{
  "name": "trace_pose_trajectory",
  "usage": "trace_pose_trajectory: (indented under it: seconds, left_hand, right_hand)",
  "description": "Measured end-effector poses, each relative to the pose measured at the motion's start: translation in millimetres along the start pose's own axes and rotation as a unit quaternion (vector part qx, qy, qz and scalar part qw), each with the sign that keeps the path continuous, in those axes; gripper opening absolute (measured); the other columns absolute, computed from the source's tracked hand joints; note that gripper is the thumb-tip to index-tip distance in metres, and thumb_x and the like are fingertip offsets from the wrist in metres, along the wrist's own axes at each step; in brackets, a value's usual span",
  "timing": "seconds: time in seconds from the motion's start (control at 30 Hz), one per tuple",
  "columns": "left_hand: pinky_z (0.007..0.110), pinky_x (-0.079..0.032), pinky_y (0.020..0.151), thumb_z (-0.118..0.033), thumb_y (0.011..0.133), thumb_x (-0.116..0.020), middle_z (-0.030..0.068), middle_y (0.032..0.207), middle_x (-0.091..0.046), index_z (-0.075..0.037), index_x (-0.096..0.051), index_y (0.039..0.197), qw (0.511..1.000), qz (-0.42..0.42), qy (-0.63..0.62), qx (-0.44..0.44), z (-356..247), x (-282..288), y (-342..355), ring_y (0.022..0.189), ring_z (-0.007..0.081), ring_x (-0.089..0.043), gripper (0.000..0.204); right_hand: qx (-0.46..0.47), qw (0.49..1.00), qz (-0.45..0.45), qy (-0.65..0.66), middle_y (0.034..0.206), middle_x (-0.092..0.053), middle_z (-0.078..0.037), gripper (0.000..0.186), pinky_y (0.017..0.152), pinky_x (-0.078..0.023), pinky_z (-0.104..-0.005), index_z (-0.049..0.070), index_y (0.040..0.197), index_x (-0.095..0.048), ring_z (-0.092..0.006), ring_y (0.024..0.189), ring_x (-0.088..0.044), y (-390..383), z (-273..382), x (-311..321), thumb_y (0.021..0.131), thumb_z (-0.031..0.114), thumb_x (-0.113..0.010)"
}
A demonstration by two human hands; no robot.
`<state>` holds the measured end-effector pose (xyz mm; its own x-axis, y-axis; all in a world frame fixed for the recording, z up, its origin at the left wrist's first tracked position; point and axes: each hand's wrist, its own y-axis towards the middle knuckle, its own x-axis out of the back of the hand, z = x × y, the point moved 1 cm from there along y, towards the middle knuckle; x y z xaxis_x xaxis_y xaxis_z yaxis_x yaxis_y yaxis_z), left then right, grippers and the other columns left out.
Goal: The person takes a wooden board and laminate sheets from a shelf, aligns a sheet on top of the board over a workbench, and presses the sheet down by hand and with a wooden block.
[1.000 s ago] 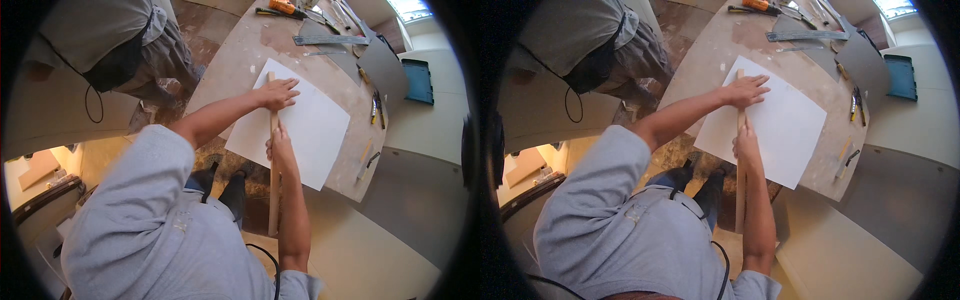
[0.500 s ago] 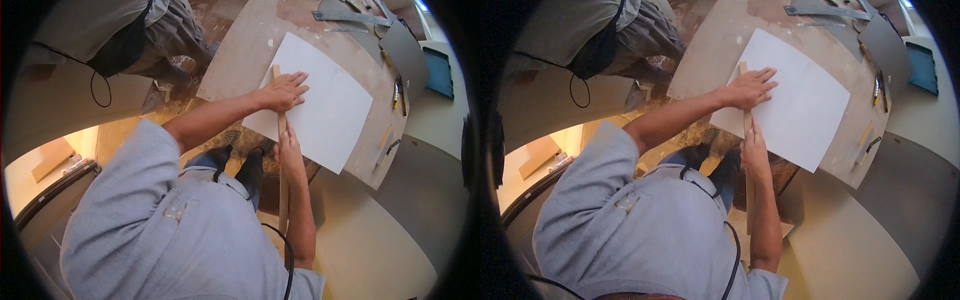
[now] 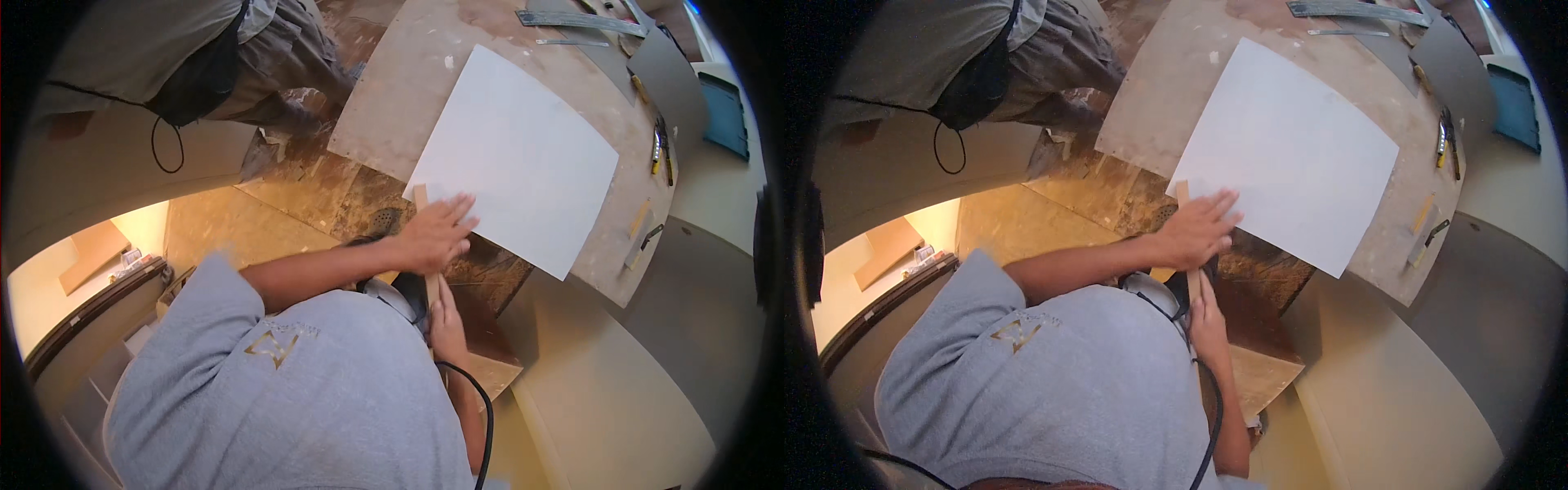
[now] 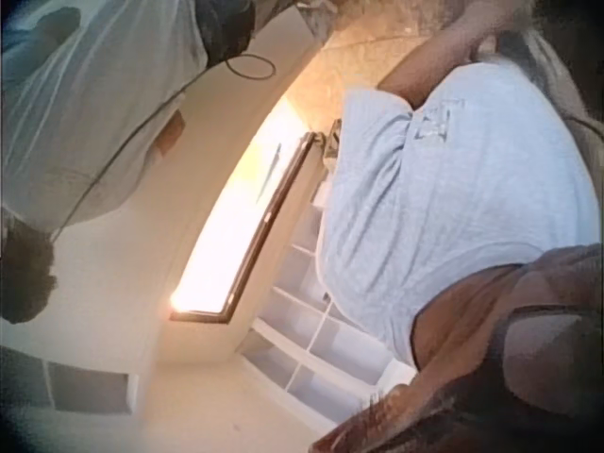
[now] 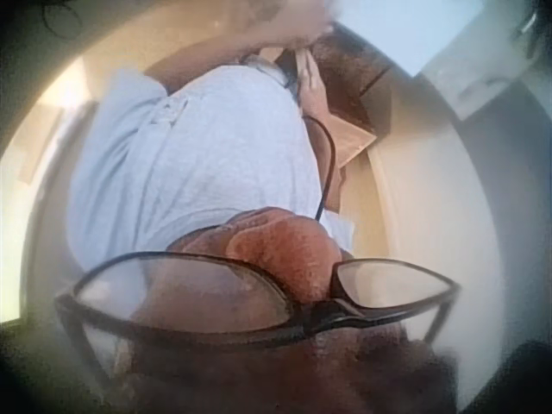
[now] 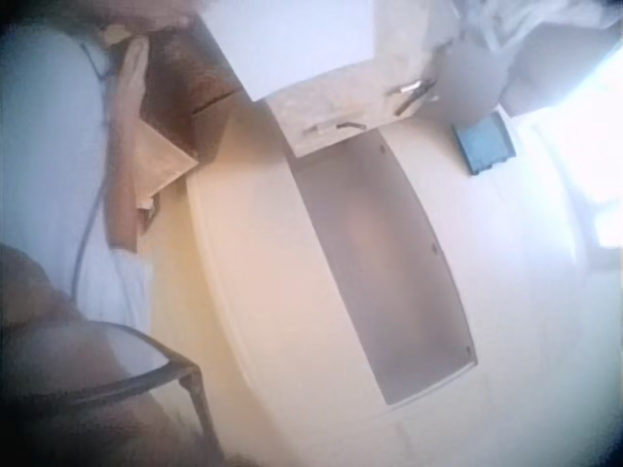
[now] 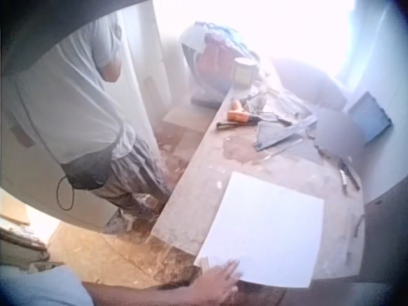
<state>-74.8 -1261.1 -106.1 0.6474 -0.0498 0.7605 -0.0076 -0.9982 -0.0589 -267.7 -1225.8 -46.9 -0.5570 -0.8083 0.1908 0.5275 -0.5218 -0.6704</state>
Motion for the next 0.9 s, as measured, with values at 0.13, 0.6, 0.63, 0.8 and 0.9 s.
trace_pose_trajectory:
  seconds: [0.13, 0.6, 0.63, 0.8, 0.9]
  left_hand:
    - [0.049, -0.025, 0.121, -0.037, 0.105, -0.045, 0.0279, 0.161, -0.028, -0.001, -0.048, 0.147, 1.000, -0.013, -0.005, 0.008, 3.7, 11.6, 8.6, 0.151, 0.0406, -0.025, 0.055]
    - [0.052, -0.023, 0.122, -0.037, 0.105, -0.043, 0.0262, 0.163, -0.024, -0.002, -0.044, 0.150, 0.998, -0.060, 0.025, -0.013, 8.6, 4.4, 8.0, 0.152, 0.0406, -0.023, 0.057]
    - [0.052, -0.023, 0.122, -0.036, 0.105, -0.044, 0.0259, 0.164, -0.023, -0.003, -0.043, 0.151, 0.999, -0.032, 0.021, 0.001, 0.4, -3.8, -11.6, 0.153, 0.0403, -0.021, 0.057]
    - [0.050, -0.027, 0.120, -0.035, 0.103, -0.048, 0.0267, 0.161, -0.029, -0.003, -0.046, 0.148, 0.997, -0.060, 0.042, -0.028, 16.1, 12.1, 32.6, 0.151, 0.0406, -0.026, 0.055]
    - [0.050, -0.029, 0.118, -0.036, 0.103, -0.048, 0.0267, 0.161, -0.030, -0.005, -0.050, 0.146, 0.995, -0.074, 0.049, -0.042, 45.2, 22.8, 97.7, 0.150, 0.0405, -0.028, 0.053]
  right_hand:
    - [0.077, 0.995, -0.031, -0.062, 0.101, -0.061, -0.008, 0.051, 0.065, -0.047, -0.0296, 0.008, 0.156, -0.039, -0.0140, 0.066, -0.048, 21.8, -21.8, 4.5, 0.105, 0.017, -0.036]
    - [0.108, 0.992, -0.039, -0.055, 0.137, -0.058, -0.026, 0.050, 0.100, -0.047, -0.0420, 0.014, 0.155, -0.039, -0.0341, 0.120, -0.063, 15.8, -0.7, 1.5, 0.105, 0.019, -0.036]
    - [0.040, 0.998, -0.016, -0.046, 0.130, -0.063, -0.025, 0.050, 0.093, -0.050, -0.0413, 0.013, 0.155, -0.040, -0.0353, 0.106, -0.068, -3.4, 1.9, 1.2, 0.105, 0.019, -0.036]
    - [0.039, 0.998, -0.033, -0.038, 0.095, -0.065, -0.019, 0.050, 0.068, -0.051, -0.0363, 0.013, 0.155, -0.041, -0.0227, 0.067, -0.061, 25.7, 11.5, 12.8, 0.106, 0.021, -0.038]
    - [0.001, 0.999, -0.036, 0.017, 0.075, -0.054, -0.008, 0.050, 0.054, -0.043, -0.0305, 0.013, 0.156, -0.038, -0.0142, 0.055, -0.049, 85.6, 44.4, 38.3, 0.107, 0.024, -0.036]
